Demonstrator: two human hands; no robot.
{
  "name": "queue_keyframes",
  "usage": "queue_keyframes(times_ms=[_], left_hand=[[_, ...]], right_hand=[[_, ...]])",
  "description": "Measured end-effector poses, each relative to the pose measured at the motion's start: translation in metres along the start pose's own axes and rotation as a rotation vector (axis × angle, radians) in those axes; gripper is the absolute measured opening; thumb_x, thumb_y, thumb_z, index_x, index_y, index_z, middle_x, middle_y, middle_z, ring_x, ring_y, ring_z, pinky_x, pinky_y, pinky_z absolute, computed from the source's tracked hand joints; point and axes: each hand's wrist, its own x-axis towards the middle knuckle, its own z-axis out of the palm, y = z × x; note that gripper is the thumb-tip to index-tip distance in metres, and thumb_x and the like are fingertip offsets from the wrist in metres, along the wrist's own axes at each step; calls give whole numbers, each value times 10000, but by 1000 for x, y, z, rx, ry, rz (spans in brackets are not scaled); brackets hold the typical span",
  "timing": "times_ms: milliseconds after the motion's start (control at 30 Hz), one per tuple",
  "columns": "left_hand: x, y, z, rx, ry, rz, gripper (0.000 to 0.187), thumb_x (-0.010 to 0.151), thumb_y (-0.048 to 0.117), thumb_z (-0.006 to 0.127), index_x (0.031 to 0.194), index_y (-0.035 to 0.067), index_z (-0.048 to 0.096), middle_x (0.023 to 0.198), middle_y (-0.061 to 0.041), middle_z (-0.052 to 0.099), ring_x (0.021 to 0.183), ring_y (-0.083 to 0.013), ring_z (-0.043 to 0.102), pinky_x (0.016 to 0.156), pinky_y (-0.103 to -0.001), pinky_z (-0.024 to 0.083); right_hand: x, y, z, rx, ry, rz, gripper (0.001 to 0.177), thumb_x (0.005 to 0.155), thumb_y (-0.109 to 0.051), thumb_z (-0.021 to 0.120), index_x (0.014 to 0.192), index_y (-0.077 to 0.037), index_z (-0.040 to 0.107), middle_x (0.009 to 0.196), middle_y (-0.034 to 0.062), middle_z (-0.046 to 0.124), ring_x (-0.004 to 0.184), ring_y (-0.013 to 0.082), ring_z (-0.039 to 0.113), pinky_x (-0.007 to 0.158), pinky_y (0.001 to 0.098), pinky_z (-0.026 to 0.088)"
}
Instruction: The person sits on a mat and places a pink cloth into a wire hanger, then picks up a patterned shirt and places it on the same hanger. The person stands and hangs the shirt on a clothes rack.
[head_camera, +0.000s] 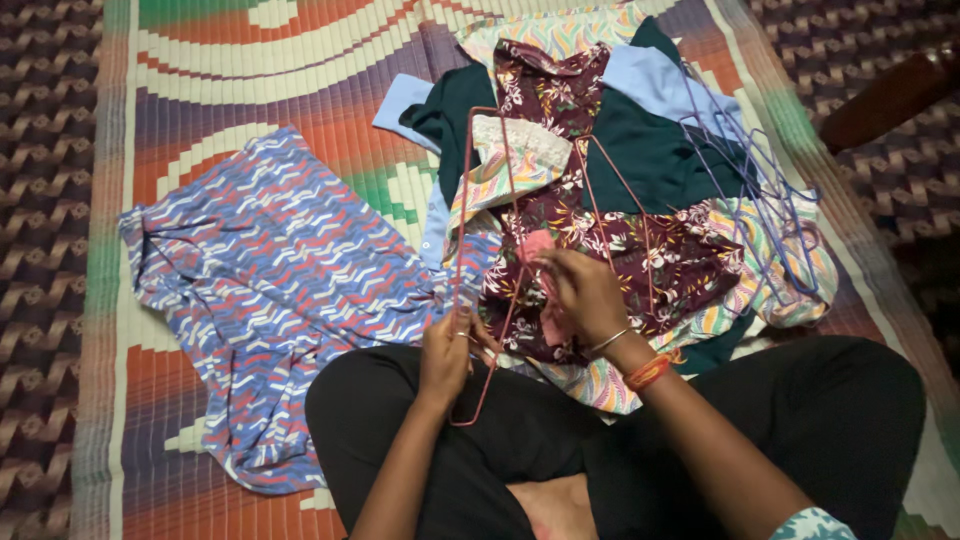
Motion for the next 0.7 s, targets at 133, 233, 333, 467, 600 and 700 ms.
queue_keyframes(times_ms=[133, 233, 333, 467, 600, 700], left_hand=[[7, -2, 4, -81, -41, 8, 511, 1079, 465, 364, 873, 39, 558, 753, -142, 779, 543, -163, 739, 374, -214, 404], [8, -4, 8, -66, -63, 34, 511, 1081, 466, 367, 879, 39, 559, 767, -145, 778, 546, -166, 731, 375, -214, 404], [5, -6, 6, -85, -10, 10, 500, 1082, 454, 384, 881, 30, 558, 743, -163, 762, 542, -176, 722, 385, -220, 406], [6, -7, 5, -118, 23, 20, 503, 1083, 449, 382, 873, 27, 559, 724, -165, 750, 526, -173, 709, 414, -232, 465], [7, -7, 6, -197, 16, 62, 507, 1095, 450, 394, 877, 22, 555, 723, -172, 742, 533, -173, 705, 450, -258, 520], [4, -8, 4, -247, 43, 27, 498, 1092, 447, 397, 894, 19, 556, 717, -185, 743, 506, -177, 682, 411, -240, 437]], right_hand=[[7, 63, 10, 961, -107, 634, 247, 1073, -180, 592, 1132, -11, 761, 922, 126, 723, 575, 147, 559, 489, 308, 443], [11, 99, 16, 1335, 68, 652, 273, 1107, -218, 585, 1226, -41, 756, 970, 95, 740, 683, 91, 660, 608, 220, 529], [10, 91, 14, 1107, 245, 605, 261, 1071, -213, 570, 1198, -30, 705, 1071, 66, 763, 879, 122, 742, 819, 255, 614], [1, 54, 8, 317, 9, 286, 290, 999, -267, 631, 1157, -45, 731, 943, 12, 737, 816, 116, 732, 714, 287, 576], [3, 41, 11, 317, -81, 197, 401, 1161, -345, 559, 1047, 1, 727, 761, 40, 588, 682, 50, 485, 592, 296, 438], [2, 31, 23, 865, -57, 612, 463, 1084, -424, 499, 1028, -27, 730, 678, -15, 648, 494, 66, 491, 454, 238, 404]])
